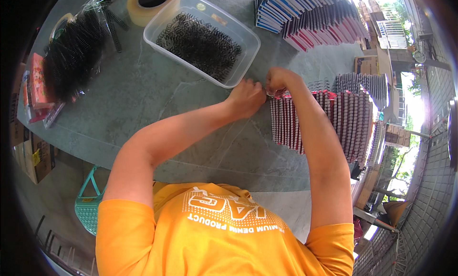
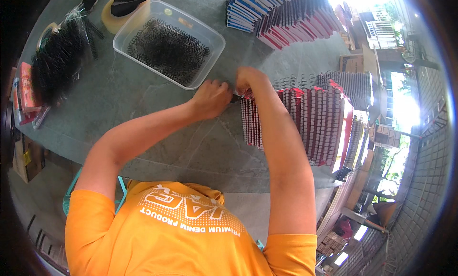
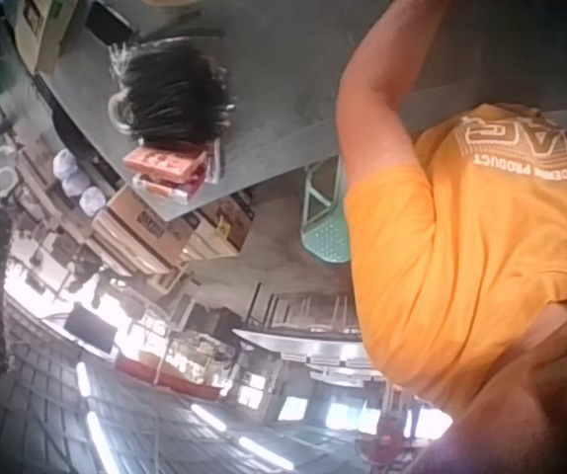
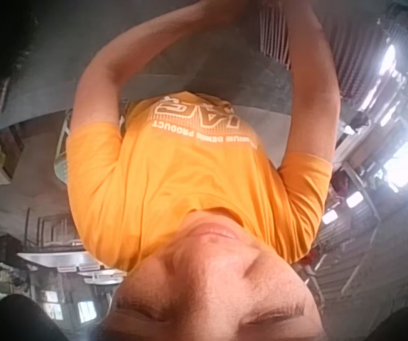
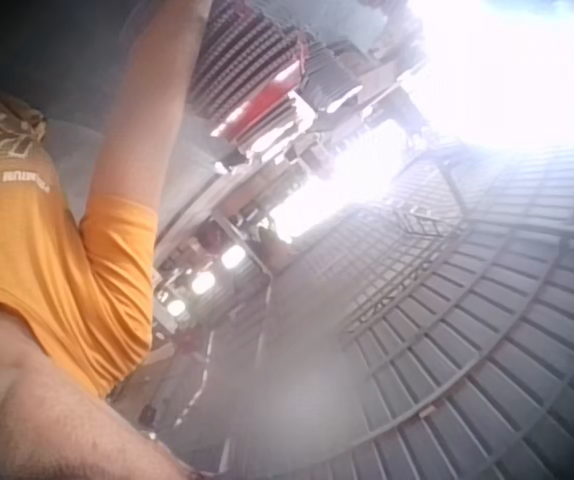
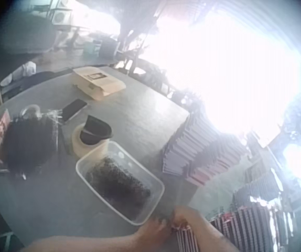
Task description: The person uses a pair of pliers to cut and bend the ends of plastic spiral bindings on a stack of notebooks.
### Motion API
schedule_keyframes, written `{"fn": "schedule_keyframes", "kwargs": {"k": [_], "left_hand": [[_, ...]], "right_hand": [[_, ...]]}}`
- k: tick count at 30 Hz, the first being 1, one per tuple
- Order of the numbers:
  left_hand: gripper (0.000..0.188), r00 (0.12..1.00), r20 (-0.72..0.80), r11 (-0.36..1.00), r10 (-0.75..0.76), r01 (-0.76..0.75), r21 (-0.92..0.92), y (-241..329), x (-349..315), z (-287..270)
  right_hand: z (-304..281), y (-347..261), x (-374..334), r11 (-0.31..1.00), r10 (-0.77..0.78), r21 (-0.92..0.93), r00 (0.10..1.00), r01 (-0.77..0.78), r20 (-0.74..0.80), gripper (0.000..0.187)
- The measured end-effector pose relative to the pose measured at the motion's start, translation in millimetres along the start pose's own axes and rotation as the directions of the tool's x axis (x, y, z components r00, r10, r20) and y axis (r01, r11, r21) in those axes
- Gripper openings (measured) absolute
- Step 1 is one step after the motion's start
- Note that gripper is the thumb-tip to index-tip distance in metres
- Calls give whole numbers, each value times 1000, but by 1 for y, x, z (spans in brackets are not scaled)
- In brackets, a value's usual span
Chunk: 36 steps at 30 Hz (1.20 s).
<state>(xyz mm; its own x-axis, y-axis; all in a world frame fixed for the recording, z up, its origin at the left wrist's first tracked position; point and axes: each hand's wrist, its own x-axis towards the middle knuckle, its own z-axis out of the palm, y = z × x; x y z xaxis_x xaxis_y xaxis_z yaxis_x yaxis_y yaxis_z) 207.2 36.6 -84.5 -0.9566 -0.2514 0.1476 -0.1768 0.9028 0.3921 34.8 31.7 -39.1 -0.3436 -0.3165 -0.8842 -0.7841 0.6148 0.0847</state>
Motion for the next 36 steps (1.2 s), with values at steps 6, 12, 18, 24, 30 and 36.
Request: {"fn": "schedule_keyframes", "kwargs": {"k": [6, 12, 18, 24, 30, 36], "left_hand": [[25, 968, -250, 995, -5, 29, 91, 3, -17, -5], [24, 973, -229, 991, 29, 2, 133, 4, -10, -2], [22, 968, -251, 996, -17, 39, 83, 7, -12, -2], [22, 964, -263, 993, 36, -4, 121, 9, -8, -7], [23, 948, -319, 989, 7, 41, 144, 4, -14, -1], [16, 971, -238, 995, 7, 17, 99, 5, -8, 6]], "right_hand": [[1, -3, 2, 995, -24, -102, 996, 15, -89, 19], [-3, -15, -13, 961, -66, -272, 993, 37, -100, 22], [-1, -2, 0, 963, -103, -261, 989, 72, -107, 25], [0, -5, -4, 927, -137, -369, 980, 75, -146, 20], [-2, -5, -10, 984, -102, -157, 991, 89, -82, 15], [-1, -5, -7, 976, -119, -192, 990, 104, -72, 14]]}}
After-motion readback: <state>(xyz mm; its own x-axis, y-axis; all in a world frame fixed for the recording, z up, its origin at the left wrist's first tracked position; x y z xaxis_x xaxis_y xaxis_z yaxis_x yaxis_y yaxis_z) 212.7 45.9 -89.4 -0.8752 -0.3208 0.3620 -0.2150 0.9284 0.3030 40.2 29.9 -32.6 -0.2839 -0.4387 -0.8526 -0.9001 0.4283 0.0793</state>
